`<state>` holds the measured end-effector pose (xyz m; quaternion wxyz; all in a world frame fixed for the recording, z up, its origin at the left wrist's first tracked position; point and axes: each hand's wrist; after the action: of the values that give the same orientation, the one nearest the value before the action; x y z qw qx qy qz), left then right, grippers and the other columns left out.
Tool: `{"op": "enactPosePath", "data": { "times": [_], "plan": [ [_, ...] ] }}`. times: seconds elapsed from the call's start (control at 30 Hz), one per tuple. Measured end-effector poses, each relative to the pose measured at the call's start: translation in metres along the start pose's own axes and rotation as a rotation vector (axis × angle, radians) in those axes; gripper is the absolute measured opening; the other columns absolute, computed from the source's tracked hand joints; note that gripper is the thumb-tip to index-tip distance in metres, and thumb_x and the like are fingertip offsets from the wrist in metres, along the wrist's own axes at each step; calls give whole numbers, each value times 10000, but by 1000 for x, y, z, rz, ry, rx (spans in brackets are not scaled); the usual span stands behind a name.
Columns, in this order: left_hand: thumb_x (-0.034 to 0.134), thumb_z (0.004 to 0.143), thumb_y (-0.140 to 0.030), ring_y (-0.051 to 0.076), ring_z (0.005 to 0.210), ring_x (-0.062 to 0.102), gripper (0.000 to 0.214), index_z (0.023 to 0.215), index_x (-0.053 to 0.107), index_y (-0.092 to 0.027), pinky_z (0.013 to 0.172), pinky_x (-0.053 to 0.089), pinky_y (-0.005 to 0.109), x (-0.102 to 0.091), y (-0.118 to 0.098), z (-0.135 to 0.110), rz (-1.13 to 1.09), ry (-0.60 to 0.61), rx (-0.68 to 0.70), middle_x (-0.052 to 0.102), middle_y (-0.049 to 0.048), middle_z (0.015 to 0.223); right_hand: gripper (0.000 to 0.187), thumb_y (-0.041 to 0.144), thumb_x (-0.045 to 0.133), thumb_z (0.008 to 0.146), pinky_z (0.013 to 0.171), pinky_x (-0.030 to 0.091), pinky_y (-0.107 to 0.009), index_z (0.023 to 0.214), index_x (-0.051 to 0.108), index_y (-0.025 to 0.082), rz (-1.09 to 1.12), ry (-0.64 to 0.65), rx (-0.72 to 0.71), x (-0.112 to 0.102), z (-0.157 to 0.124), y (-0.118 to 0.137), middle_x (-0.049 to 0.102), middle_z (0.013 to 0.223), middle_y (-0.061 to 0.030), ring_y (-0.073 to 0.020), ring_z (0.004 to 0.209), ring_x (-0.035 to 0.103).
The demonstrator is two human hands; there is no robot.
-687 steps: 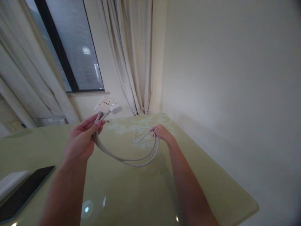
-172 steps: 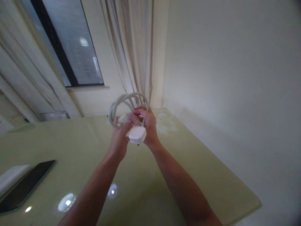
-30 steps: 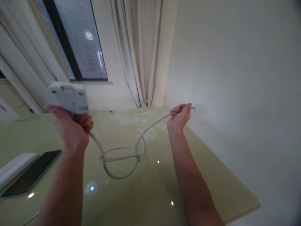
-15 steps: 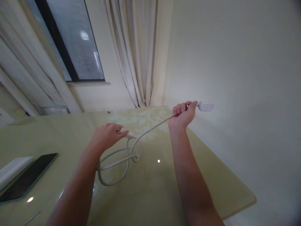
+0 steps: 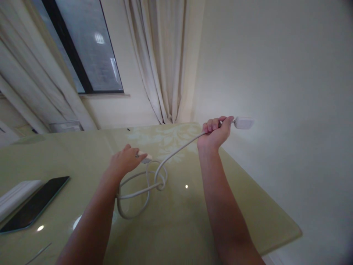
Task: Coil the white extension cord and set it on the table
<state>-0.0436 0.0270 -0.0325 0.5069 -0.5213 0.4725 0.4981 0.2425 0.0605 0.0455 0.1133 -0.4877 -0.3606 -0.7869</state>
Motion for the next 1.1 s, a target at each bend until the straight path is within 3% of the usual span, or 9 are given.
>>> {"op": "enactPosePath", "data": {
  "times": [0.17,0.27,0.33,0.43,0.57,0.7,0.87,1.0,1.1],
  "plan": [
    [578,774,-863,390,1141,718,983,1355,639,-72,1002,541,452,25,1,10,-130,134,90,604,270,1361,528,716,485,1024,400,202,-210,785,411,251,55,24,3,0,-1,-1,228,544,123,-86,428,216],
    [773,664,-725,380,1178,701,1054,1430,558,-34,1028,535,420,35,1,15,-120,154,122,582,277,1403,513,691,485,1035,398,207,-213,782,395,254,23,41,-13,-1,0,-1,220,545,123,-85,423,216],
    [806,686,-572,347,1131,715,893,1387,591,-62,1003,544,395,37,2,17,-114,169,153,620,256,1364,516,693,486,1034,397,211,-215,780,385,255,1,46,-21,-2,1,-1,215,544,124,-85,422,216],
    [771,729,-367,308,1116,715,606,1273,657,-127,949,552,347,36,2,20,-127,172,201,688,204,1297,530,712,489,1024,394,215,-218,775,378,258,-15,61,-25,-2,2,1,211,539,124,-86,420,215],
    [720,756,-276,277,1018,739,428,1165,689,-155,832,549,309,35,0,20,-132,183,230,762,139,1162,528,704,474,1034,391,210,-218,772,388,255,-2,39,-6,0,0,3,202,547,121,-85,416,218],
    [721,784,-306,267,970,755,443,1196,692,-146,782,547,300,37,0,19,-103,200,199,785,135,1131,488,627,457,1072,392,207,-210,772,407,246,44,-4,19,3,-1,4,199,563,117,-81,415,225],
    [763,771,-435,324,1051,766,594,1273,710,-122,815,574,336,38,-1,15,-21,214,103,767,215,1241,441,556,475,1088,398,209,-205,782,411,244,60,-1,24,2,-2,5,198,564,118,-81,417,225],
    [676,836,-365,341,1031,781,423,1173,783,-134,822,577,359,33,-7,13,33,228,62,793,228,1180,441,546,459,1095,396,207,-205,780,406,242,52,-1,25,2,-2,5,203,561,117,-79,412,229],
    [559,933,-389,362,1084,767,432,1167,798,-116,880,567,397,29,-12,13,39,201,64,780,263,1203,442,541,464,1097,397,199,-205,776,408,242,69,6,38,1,0,4,206,553,119,-81,416,218]
  ]
}}
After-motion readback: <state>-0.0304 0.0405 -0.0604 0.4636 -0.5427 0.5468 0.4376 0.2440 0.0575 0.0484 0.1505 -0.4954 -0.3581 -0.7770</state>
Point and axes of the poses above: each hand's wrist, its own z-axis towards the middle knuckle, its own x-axis out of the palm, y = z × x
